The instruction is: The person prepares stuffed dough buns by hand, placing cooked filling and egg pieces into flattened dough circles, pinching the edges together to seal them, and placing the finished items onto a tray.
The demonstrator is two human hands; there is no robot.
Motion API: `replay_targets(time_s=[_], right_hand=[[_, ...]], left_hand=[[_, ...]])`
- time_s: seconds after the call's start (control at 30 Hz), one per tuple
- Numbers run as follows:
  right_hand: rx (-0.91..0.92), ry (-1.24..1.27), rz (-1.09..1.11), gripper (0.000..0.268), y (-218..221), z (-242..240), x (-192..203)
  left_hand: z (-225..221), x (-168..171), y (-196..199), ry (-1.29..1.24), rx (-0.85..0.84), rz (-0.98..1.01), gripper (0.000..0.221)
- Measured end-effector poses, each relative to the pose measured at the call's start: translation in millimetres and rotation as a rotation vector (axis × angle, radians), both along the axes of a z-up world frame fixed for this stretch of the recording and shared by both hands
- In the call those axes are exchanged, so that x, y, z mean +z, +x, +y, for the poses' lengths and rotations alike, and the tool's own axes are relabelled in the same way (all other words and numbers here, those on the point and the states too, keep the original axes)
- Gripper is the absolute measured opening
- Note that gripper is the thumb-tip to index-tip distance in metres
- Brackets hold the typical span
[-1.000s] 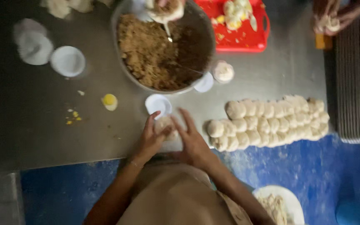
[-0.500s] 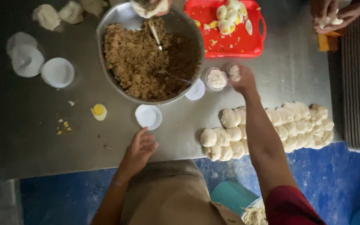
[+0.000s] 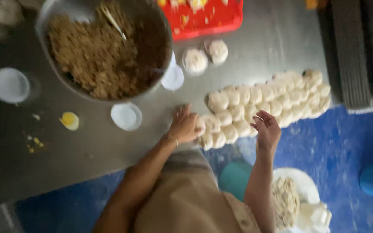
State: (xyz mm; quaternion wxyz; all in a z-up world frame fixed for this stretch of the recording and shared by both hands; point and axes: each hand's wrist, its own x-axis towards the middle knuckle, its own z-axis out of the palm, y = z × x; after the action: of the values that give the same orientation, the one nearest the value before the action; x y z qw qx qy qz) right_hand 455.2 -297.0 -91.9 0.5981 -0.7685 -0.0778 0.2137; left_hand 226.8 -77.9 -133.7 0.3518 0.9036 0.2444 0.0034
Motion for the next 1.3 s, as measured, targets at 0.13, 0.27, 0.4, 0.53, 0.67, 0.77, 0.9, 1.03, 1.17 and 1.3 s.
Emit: replay_targets(time_s=[0.13, 0.27, 0.4, 0.53, 0.67, 0.77, 0.9, 1.03, 1.17, 1.3], right_hand=[[-0.095, 0.095, 0.068, 0.028, -39, -41, 0], [-0.124, 0.136, 0.117, 0.022, -67, -47, -4], [0.024, 0.092, 0.078, 0.024, -98, -23, 3], [0.301, -0.040, 0.162, 0.036, -139, 29, 27], [0.479, 0.399, 0.709, 0.042, -181, 78, 45], [0.560, 0.358, 0.655, 0.038, -184, 93, 66], [0.696, 0.016, 0.542, 0.040, -214, 120, 97], [0.876, -0.492, -0.550, 0.072, -238, 152, 160], [0.971, -0.045, -0.944, 0.080, -233, 170, 223], [1.366, 0.205, -1.196, 0.087, -257, 209, 219]], left_hand=[[-24, -27, -7, -0.053, 0.016, -0.237, 0.038], [-29, -29, -17, -0.295, 0.081, -0.315, 0.034], [-15, -10, -46, -0.606, 0.454, -0.433, 0.041], [-13, 26, -82, -1.093, 0.678, -0.659, 0.055], [-17, 75, -108, -1.268, 0.560, -0.682, 0.056], [2, 111, -134, -1.086, 0.440, -0.703, 0.048], [13, 127, -136, -1.461, 0.476, -1.099, 0.076], [8, 123, -129, -2.030, 0.136, -1.380, 0.088], [16, 143, -136, -2.110, 0.098, -1.359, 0.092], [22, 170, -118, -2.135, -0.034, -1.807, 0.087]])
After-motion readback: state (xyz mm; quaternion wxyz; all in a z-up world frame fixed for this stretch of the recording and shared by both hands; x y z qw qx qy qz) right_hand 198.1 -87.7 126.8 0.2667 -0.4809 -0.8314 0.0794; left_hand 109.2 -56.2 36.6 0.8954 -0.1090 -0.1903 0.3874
